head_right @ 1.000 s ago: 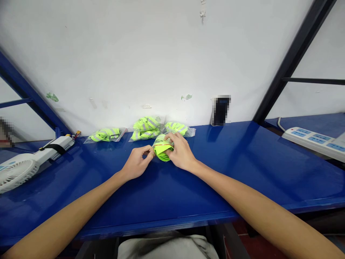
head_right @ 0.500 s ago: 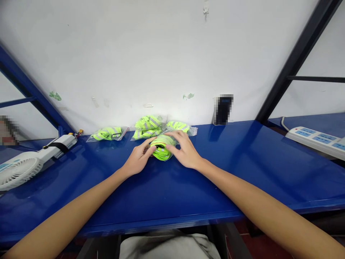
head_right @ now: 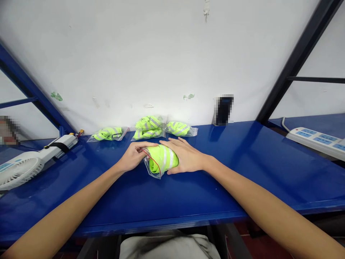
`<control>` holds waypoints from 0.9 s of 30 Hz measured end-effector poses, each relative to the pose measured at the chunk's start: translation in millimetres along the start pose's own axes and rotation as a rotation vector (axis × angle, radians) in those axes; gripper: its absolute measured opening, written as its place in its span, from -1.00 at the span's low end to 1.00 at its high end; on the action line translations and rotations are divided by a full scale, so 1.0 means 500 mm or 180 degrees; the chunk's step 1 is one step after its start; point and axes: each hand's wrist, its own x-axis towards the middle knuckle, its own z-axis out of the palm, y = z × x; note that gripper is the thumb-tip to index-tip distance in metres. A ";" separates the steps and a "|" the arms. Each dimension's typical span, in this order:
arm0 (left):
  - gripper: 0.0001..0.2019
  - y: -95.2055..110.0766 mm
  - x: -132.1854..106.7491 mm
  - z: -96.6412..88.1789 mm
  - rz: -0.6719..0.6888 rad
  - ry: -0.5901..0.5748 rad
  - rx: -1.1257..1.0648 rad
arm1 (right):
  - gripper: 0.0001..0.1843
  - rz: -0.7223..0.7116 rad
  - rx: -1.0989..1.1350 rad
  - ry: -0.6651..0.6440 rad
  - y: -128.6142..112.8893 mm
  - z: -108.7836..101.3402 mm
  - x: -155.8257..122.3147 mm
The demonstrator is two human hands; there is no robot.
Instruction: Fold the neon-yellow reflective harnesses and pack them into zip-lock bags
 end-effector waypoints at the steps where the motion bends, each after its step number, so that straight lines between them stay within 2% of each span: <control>1: -0.65 0.002 -0.001 0.001 -0.0055 0.0008 -0.0021 | 0.16 -0.0014 0.0010 0.0046 -0.004 0.004 0.001; 5: -0.60 0.005 -0.003 0.007 -0.0188 -0.0012 -0.0280 | 0.06 0.0097 -0.0019 0.0205 -0.011 0.011 0.007; 9: -0.29 0.003 -0.004 0.018 -0.0860 0.0103 -0.1222 | 0.00 0.0277 -0.0155 0.0468 -0.004 0.011 0.011; 11: -0.24 0.002 -0.005 0.026 -0.1029 0.0106 -0.1622 | 0.01 0.0265 -0.0199 0.0654 -0.004 0.013 0.012; 15: -0.32 0.005 -0.007 0.044 -0.1111 -0.0160 -0.1885 | 0.06 0.0162 -0.0295 0.0976 -0.015 0.022 0.015; 20: -0.37 0.008 -0.008 0.066 -0.0859 0.0276 -0.1731 | 0.10 0.0114 -0.0600 0.1118 -0.028 0.033 0.017; 27: -0.54 0.034 -0.011 0.071 -0.0708 0.0139 -0.1532 | -0.03 0.0036 -0.1164 0.1237 -0.051 0.040 0.019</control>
